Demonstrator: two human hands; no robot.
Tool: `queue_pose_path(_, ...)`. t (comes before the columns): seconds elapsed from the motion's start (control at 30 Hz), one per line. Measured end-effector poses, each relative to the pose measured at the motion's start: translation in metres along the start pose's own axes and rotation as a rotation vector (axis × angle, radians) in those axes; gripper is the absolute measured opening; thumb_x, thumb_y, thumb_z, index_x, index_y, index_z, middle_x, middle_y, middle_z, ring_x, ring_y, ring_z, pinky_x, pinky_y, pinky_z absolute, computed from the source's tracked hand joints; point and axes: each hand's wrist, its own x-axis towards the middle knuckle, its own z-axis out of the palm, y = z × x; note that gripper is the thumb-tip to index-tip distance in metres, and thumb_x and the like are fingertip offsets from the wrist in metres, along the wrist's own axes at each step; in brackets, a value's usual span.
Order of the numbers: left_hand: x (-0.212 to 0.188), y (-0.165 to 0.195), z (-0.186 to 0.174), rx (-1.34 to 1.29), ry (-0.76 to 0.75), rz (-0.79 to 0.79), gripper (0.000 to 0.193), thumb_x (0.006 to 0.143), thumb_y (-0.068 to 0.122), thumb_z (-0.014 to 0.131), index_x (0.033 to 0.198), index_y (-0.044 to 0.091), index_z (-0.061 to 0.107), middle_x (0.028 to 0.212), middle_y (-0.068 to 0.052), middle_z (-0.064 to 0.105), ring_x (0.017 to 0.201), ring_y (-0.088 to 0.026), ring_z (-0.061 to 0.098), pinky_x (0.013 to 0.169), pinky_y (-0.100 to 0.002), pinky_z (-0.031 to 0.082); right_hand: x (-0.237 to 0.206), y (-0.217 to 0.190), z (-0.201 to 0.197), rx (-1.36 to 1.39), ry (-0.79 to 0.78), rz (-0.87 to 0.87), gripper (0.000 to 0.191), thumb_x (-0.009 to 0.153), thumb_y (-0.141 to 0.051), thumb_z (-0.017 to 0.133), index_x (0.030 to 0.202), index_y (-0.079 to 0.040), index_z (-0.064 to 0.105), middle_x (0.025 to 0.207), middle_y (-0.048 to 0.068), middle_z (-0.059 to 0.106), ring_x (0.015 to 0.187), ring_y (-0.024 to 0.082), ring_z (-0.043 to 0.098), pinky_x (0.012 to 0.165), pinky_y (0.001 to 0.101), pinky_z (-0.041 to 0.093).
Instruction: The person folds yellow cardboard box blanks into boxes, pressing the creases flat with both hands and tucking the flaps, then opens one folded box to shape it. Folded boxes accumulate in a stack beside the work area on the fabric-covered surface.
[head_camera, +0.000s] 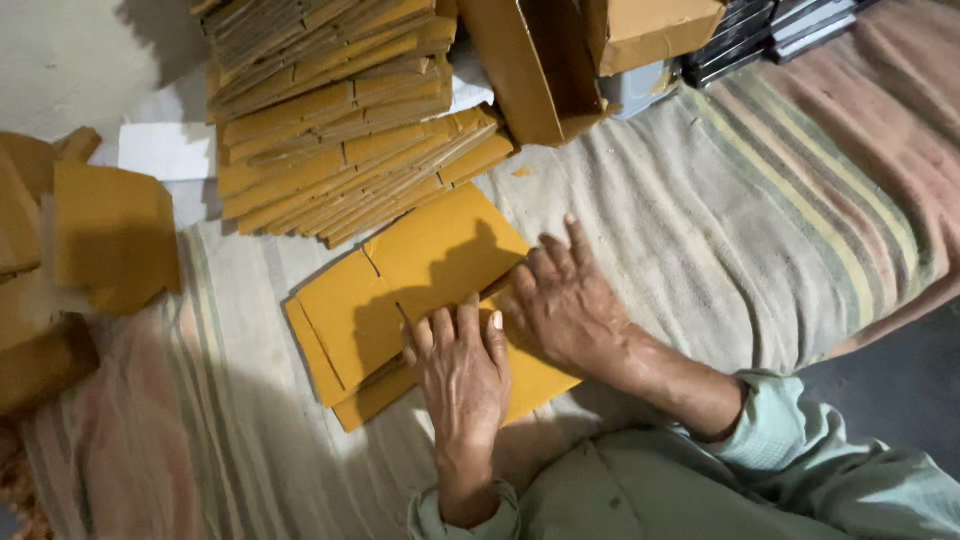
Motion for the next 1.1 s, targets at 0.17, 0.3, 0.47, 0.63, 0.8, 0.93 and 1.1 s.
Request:
queue_pose_path(0.17,-0.001,-0.002,0.001,-0.080,-0.153,-0.101,0.028,0.101,0.021,0.054,0.121,0.003,0.062,0.113,-0.020,0.062,0.111,-0.040,0.056,0.095,-0.052,0.045,0.000,-0.002,0.001,0.117,0.103,-0.001,0.038,0.090,-0.032,0.061,0.109,0.001,0.066,0.099,0.019,0.068,0.104,0.037,0.063,0.107,0.0595,0.038)
queue_pose_path(0.3,-0.002,-0.007,0.002,-0.124,-0.044,-0.036,0.034,0.093,0.013,0.053,0.124,0.000,0.061,0.118,-0.021,0.063,0.113,-0.040,0.056,0.094,-0.051,0.045,0.000,0.002,0.002,0.092,0.172,0.026,0.027,0.084,-0.022,0.062,0.100,-0.001,0.067,0.099,0.016,0.069,0.104,0.034,0.066,0.096,0.0501,0.049)
queue_pose_path(0.47,-0.003,-0.004,0.001,-0.152,-0.091,-0.075,0.035,0.099,0.026,0.059,0.120,-0.001,0.061,0.109,-0.022,0.063,0.105,-0.041,0.057,0.089,-0.052,0.045,-0.006,0.003,-0.002,0.176,0.192,-0.009,0.034,0.084,-0.029,0.066,0.094,0.003,0.066,0.087,0.017,0.066,0.091,0.035,0.064,0.080,0.0469,0.050)
queue_pose_path(0.63,-0.001,-0.005,0.001,-0.146,-0.075,-0.079,0.029,0.102,0.025,0.054,0.118,0.002,0.064,0.110,-0.019,0.065,0.106,-0.039,0.058,0.091,-0.051,0.047,-0.003,0.002,-0.005,0.129,0.142,0.031,0.026,0.080,-0.019,0.064,0.099,-0.001,0.066,0.095,0.014,0.066,0.098,0.033,0.064,0.086,0.0458,0.051)
queue_pose_path(0.8,-0.004,-0.006,0.004,-0.148,-0.024,-0.063,0.031,0.101,0.028,0.055,0.116,0.002,0.064,0.111,-0.019,0.065,0.106,-0.039,0.057,0.089,-0.052,0.045,-0.006,0.003,-0.008,0.186,0.176,-0.005,0.040,0.087,-0.031,0.065,0.106,0.004,0.066,0.095,0.018,0.067,0.093,0.035,0.063,0.081,0.0474,0.049)
queue_pose_path(0.93,-0.006,-0.007,0.006,-0.173,-0.053,-0.076,0.030,0.102,0.026,0.053,0.118,0.002,0.064,0.113,-0.018,0.065,0.108,-0.039,0.057,0.091,-0.052,0.045,-0.006,0.002,-0.011,0.181,0.190,-0.013,0.031,0.093,-0.021,0.060,0.113,0.002,0.066,0.102,0.016,0.068,0.101,0.034,0.063,0.087,0.0470,0.049)
queue_pose_path(1.1,-0.007,-0.008,0.007,-0.174,0.005,-0.053,0.029,0.100,0.022,0.054,0.119,0.001,0.063,0.114,-0.019,0.064,0.107,-0.040,0.056,0.091,-0.052,0.044,-0.004,0.000,-0.013,0.176,0.155,-0.006,0.041,0.086,-0.034,0.064,0.104,0.002,0.067,0.095,0.018,0.067,0.095,0.036,0.063,0.082,0.0492,0.049)
